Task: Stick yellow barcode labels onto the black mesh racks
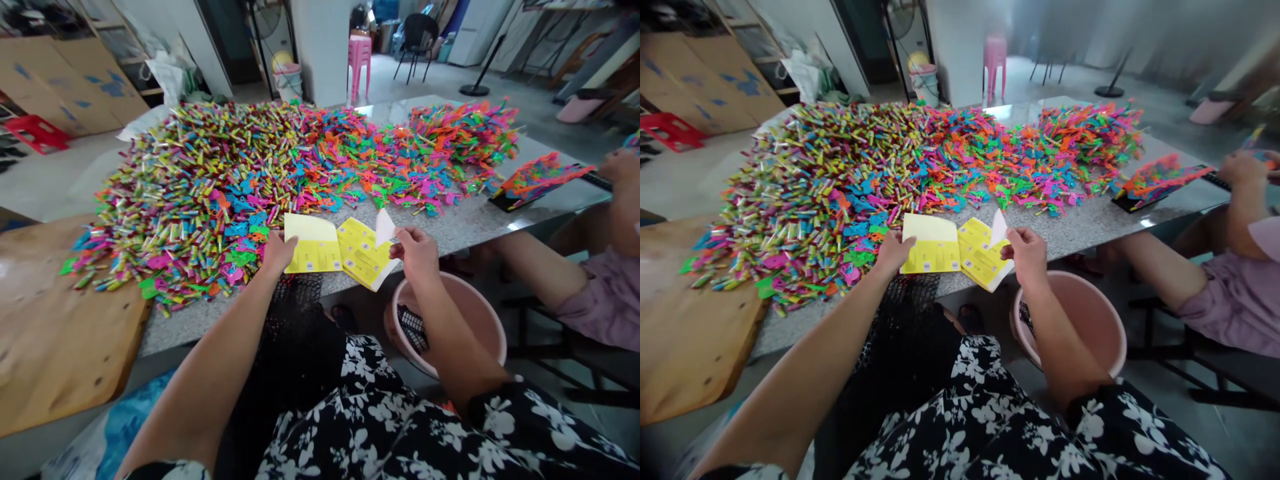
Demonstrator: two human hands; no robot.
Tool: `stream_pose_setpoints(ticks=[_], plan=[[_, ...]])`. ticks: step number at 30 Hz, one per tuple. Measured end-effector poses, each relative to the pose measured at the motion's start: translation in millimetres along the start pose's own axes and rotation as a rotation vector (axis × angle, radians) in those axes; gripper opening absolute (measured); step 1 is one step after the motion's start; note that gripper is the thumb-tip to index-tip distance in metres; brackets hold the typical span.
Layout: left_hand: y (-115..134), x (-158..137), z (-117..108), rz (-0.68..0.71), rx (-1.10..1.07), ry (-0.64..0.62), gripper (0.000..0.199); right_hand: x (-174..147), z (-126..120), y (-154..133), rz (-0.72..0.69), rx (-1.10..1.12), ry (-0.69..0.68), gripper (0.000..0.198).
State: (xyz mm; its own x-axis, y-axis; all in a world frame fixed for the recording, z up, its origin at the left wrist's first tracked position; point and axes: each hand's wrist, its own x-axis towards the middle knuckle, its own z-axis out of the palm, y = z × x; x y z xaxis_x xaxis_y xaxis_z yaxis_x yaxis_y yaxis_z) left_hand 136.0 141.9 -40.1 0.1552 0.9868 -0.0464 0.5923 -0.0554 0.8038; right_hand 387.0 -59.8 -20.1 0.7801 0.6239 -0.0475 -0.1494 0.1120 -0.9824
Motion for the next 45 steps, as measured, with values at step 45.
stream_pose_setpoints(ticks=[45], plan=[[-122.7, -261.2, -119.4, -0.348, -0.663, 0.054, 0.039, -204.7, 33.0, 46.5, -1.021, -0.554, -0.906, 0.036]])
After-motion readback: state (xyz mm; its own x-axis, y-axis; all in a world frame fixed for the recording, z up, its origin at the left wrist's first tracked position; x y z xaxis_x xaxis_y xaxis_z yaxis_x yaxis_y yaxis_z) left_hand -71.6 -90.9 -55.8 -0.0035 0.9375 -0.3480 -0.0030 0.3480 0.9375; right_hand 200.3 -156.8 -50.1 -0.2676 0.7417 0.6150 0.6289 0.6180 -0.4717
